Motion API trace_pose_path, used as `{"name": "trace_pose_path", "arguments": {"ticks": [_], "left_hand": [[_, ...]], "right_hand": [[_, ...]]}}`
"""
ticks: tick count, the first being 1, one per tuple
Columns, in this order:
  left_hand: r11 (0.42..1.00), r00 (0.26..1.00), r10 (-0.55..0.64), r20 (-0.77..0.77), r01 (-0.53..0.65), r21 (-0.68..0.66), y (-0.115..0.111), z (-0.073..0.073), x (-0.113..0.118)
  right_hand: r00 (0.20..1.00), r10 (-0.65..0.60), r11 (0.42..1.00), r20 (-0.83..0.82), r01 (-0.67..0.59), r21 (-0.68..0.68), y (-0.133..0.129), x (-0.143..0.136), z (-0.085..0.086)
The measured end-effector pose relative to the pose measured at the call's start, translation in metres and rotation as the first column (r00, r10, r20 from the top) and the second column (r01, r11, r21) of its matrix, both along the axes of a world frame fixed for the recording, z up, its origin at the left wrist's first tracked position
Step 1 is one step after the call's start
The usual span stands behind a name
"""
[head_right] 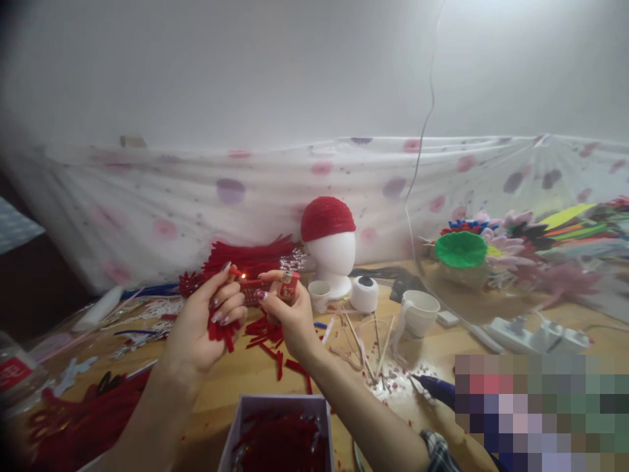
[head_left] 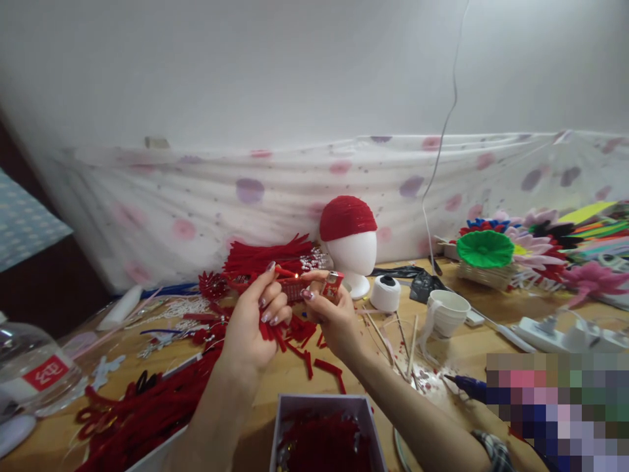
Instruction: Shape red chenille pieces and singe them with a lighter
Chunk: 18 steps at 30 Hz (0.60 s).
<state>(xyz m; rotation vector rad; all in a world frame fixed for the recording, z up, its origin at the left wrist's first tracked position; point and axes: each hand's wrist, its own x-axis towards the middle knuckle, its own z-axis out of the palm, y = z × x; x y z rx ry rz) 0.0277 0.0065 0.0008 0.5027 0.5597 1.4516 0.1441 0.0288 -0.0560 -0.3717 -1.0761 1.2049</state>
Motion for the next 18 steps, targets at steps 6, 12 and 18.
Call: {"name": "trace_pose_path", "arguments": {"ticks": [6, 12, 18], "left_hand": [[0.992, 0.992, -0.125, 0.032, 0.124, 0.038, -0.03, 0.005, 0.007], [0.999, 0.998, -0.035, 0.045, 0.034, 0.014, -0.034, -0.001, 0.021], [0.98, 0.985, -0.128, 0.118, 0.144, -0.14, -0.023, -0.011, 0.033]], "right_hand": [[0.996, 0.042, 0.999, -0.075, -0.042, 0.005, -0.005, 0.004, 0.004], [0.999, -0.033, 0.995, 0.0, 0.032, 0.093, -0.008, 0.007, 0.005], [0.983, -0.134, 0.99, 0.125, 0.138, -0.025, -0.01, 0.007, 0.008]]}}
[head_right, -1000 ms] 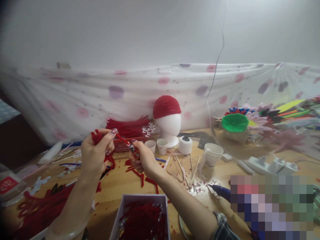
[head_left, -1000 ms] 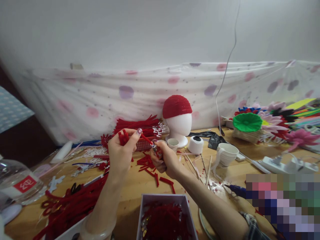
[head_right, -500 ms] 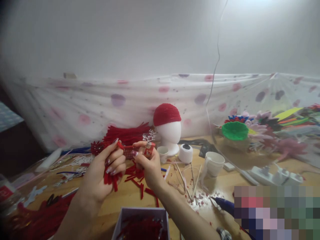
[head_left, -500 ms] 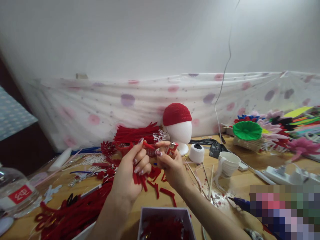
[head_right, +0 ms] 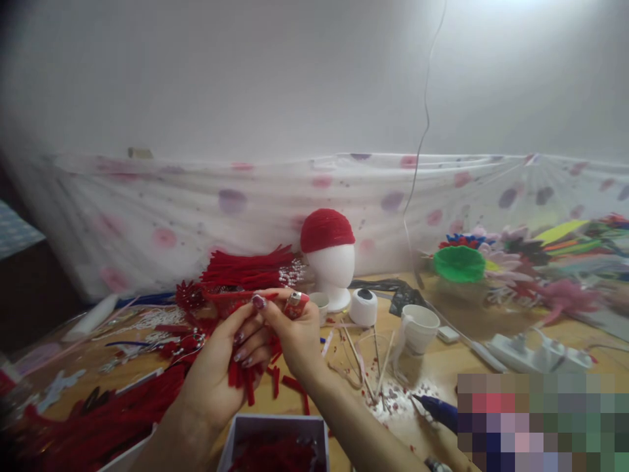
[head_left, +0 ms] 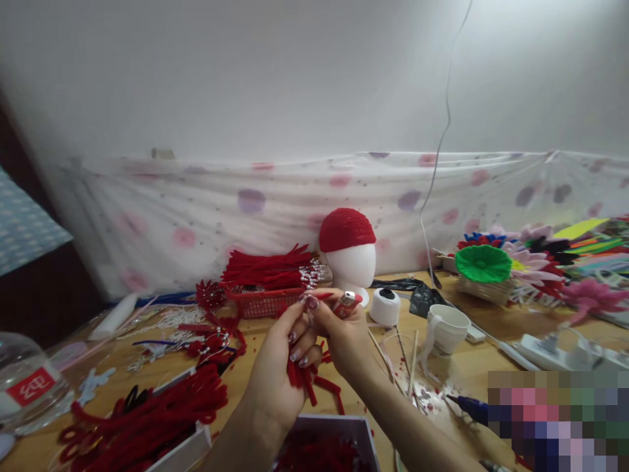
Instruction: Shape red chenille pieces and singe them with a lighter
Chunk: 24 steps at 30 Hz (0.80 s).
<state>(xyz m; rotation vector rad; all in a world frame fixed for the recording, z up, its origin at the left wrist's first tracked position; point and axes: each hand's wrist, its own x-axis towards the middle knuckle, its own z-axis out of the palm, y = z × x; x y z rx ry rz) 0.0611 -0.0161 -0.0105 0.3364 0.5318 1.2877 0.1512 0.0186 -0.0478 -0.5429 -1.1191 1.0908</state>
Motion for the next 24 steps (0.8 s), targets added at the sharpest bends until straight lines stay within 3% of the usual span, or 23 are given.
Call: {"name": "trace_pose_path", "arguments": {"ticks": [7, 13, 15, 20, 24], "left_hand": [[0.994, 0.992, -0.066, -0.11, 0.075, 0.077, 0.0, -0.003, 0.001], [0.944, 0.959, 0.099, -0.264, -0.007, 0.331, 0.008, -0.002, -0.013], [0.926, 0.935, 0.084, -0.345, 0.054, 0.373, 0.011, 0.0, -0.023], [0.857, 0.861, -0.113, -0.496, 0.337, 0.389, 0.016, 0.001, -0.045], [0.839, 0.865, -0.081, -0.495, 0.327, 0.435, 0.019, 0.001, -0.047]], "right_hand": [[1.0, 0.009, 1.0, -0.01, -0.009, -0.026, 0.003, 0.006, 0.007], [0.991, 0.108, 0.994, 0.081, -0.107, -0.011, 0.002, 0.011, 0.011], [0.984, 0.135, 0.991, 0.12, -0.135, -0.009, -0.001, 0.012, 0.013], [0.958, 0.23, 0.973, 0.17, -0.221, -0.069, -0.007, 0.011, 0.016], [0.933, 0.324, 0.944, 0.158, -0.308, -0.121, -0.008, 0.01, 0.017]]}}
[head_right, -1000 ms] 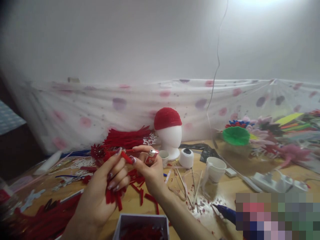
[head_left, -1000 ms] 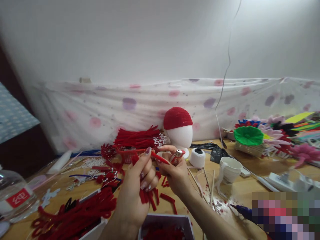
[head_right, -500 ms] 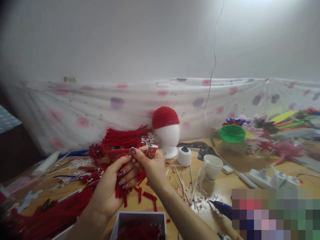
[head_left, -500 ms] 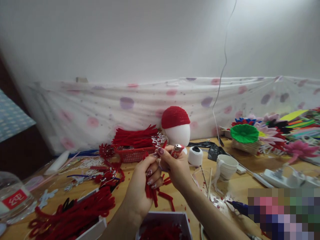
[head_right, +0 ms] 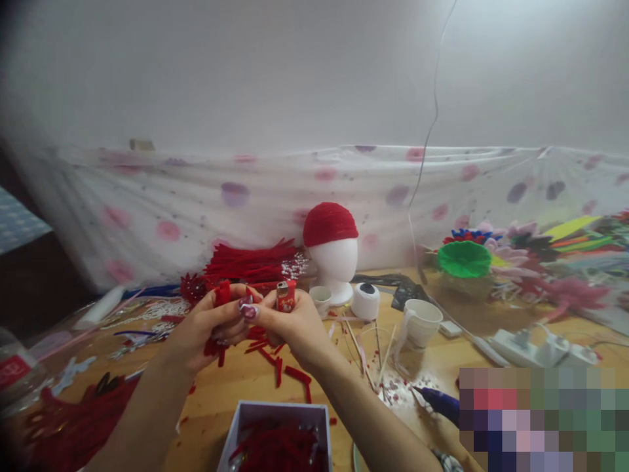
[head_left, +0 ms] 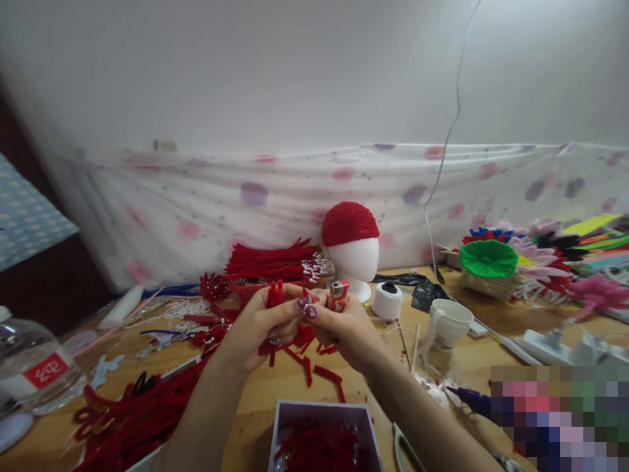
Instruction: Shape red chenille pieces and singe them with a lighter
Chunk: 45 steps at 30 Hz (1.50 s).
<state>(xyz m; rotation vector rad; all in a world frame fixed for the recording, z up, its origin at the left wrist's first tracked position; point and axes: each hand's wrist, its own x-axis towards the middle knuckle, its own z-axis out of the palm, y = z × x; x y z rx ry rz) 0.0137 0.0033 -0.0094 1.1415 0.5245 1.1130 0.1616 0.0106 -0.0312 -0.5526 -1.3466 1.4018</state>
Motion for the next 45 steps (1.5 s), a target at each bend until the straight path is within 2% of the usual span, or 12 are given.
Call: {"name": "trace_pose_path", "arguments": {"ticks": [3, 5, 7, 9, 14, 18, 20, 24, 31, 37, 41, 45], "left_hand": [[0.982, 0.981, 0.18, 0.076, -0.184, 0.044, 0.002, 0.001, 0.002], [0.939, 0.939, 0.329, 0.101, -0.336, 0.072, 0.003, 0.002, 0.002], [0.887, 0.891, 0.445, 0.092, -0.452, 0.09, 0.005, 0.003, 0.001], [0.857, 0.862, 0.502, 0.073, -0.507, 0.096, 0.006, 0.003, -0.001], [0.856, 0.86, 0.507, 0.064, -0.51, 0.078, 0.006, 0.003, 0.001], [0.862, 0.864, 0.5, 0.064, -0.503, 0.054, 0.006, 0.002, 0.005], [0.862, 0.862, 0.501, 0.072, -0.505, 0.048, 0.007, 0.002, 0.005], [0.863, 0.864, 0.499, 0.067, -0.502, 0.05, 0.008, 0.001, 0.005], [0.862, 0.864, 0.5, 0.06, -0.503, 0.067, 0.008, 0.0, 0.005], [0.858, 0.86, 0.506, 0.072, -0.51, 0.06, 0.009, 0.0, 0.005], [0.86, 0.86, 0.505, 0.07, -0.509, 0.049, 0.009, 0.0, 0.005], [0.864, 0.864, 0.497, 0.074, -0.501, 0.045, 0.008, 0.001, 0.005]], "right_hand": [[0.99, 0.102, 0.984, -0.097, -0.115, -0.138, 0.004, -0.001, 0.0], [0.98, 0.155, 0.944, -0.125, -0.185, -0.274, 0.01, -0.002, -0.002], [0.982, 0.168, 0.902, -0.091, -0.19, -0.387, 0.016, -0.004, -0.007], [0.987, 0.156, 0.871, -0.044, -0.158, -0.465, 0.022, -0.008, -0.013], [0.99, 0.134, 0.847, 0.039, -0.094, -0.524, 0.026, -0.015, -0.022], [0.974, 0.21, 0.838, 0.088, -0.133, -0.528, 0.02, -0.018, -0.019], [0.969, 0.235, 0.842, 0.073, -0.165, -0.514, 0.018, -0.018, -0.018], [0.979, 0.204, 0.857, 0.017, -0.17, -0.486, 0.02, -0.016, -0.017], [0.967, 0.25, 0.808, 0.052, -0.179, -0.561, 0.022, -0.018, -0.019], [0.948, 0.312, 0.818, 0.062, -0.235, -0.525, 0.017, -0.019, -0.018], [0.962, 0.268, 0.825, 0.047, -0.205, -0.527, 0.017, -0.017, -0.014], [0.958, 0.276, 0.815, 0.074, -0.193, -0.547, 0.014, -0.018, -0.01]]}}
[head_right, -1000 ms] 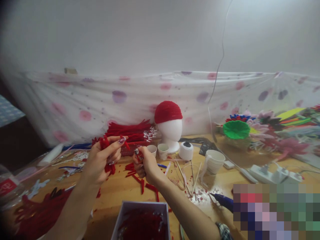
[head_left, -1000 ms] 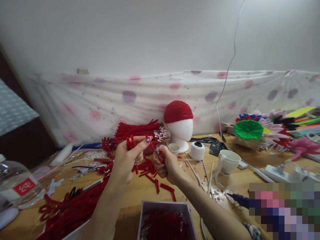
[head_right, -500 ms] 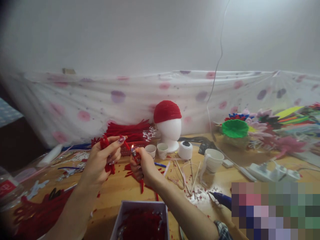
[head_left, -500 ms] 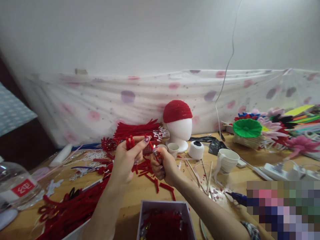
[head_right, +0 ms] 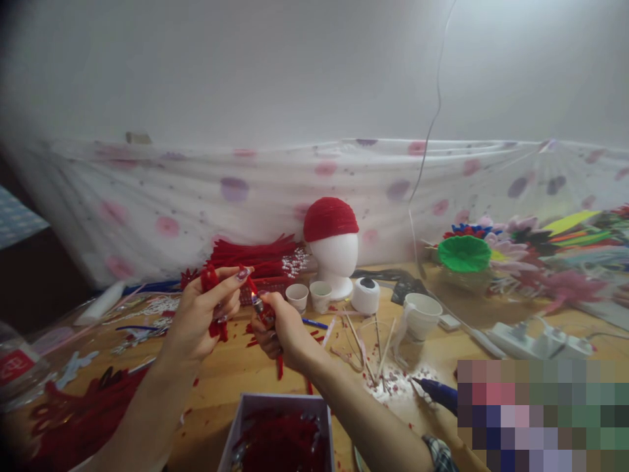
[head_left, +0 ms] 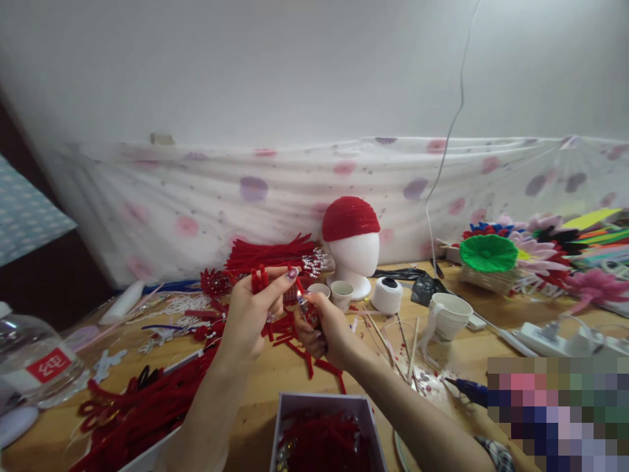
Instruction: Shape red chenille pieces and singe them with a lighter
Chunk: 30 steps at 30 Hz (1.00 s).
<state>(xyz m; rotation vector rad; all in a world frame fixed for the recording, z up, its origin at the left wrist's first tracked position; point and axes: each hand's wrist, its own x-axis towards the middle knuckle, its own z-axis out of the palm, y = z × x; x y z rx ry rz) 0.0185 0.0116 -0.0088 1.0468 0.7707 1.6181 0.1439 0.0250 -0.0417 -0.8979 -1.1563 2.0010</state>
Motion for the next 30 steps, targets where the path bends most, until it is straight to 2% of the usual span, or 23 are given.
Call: {"name": "trace_pose_path", "arguments": {"ticks": [13, 16, 22, 25, 26, 27, 28, 30], "left_hand": [[1.0, 1.0, 0.003, -0.008, -0.003, -0.003, 0.0, -0.001, -0.002], [1.0, 1.0, 0.005, -0.007, -0.005, -0.002, 0.0, 0.0, -0.002], [1.0, 1.0, -0.024, -0.006, 0.024, 0.011, -0.001, 0.002, -0.005], [0.998, 0.989, -0.062, -0.136, 0.064, 0.011, -0.008, 0.006, -0.011], [0.995, 0.968, -0.096, -0.233, 0.102, 0.013, -0.011, 0.007, -0.014], [0.988, 0.913, -0.146, -0.382, 0.154, -0.01, -0.015, 0.008, -0.016], [0.97, 0.808, -0.233, -0.541, 0.236, -0.064, -0.018, 0.009, -0.018], [0.893, 0.522, -0.404, -0.751, 0.403, -0.2, -0.022, 0.009, -0.02]], "right_hand": [[1.0, -0.013, 1.0, -0.023, 0.013, -0.008, -0.002, 0.001, 0.002], [0.997, -0.018, 1.0, -0.074, 0.018, 0.005, -0.001, 0.003, 0.003], [0.954, -0.149, 0.975, -0.258, 0.186, 0.125, 0.01, 0.021, 0.007], [0.936, -0.189, 0.959, -0.296, 0.241, 0.148, 0.011, 0.032, 0.014], [0.926, -0.212, 0.951, -0.313, 0.269, 0.153, 0.011, 0.035, 0.017], [0.919, -0.23, 0.943, -0.319, 0.291, 0.159, 0.01, 0.038, 0.019], [0.917, -0.239, 0.937, -0.319, 0.304, 0.17, 0.01, 0.041, 0.021], [0.911, -0.255, 0.923, -0.325, 0.329, 0.199, 0.009, 0.046, 0.025]]}}
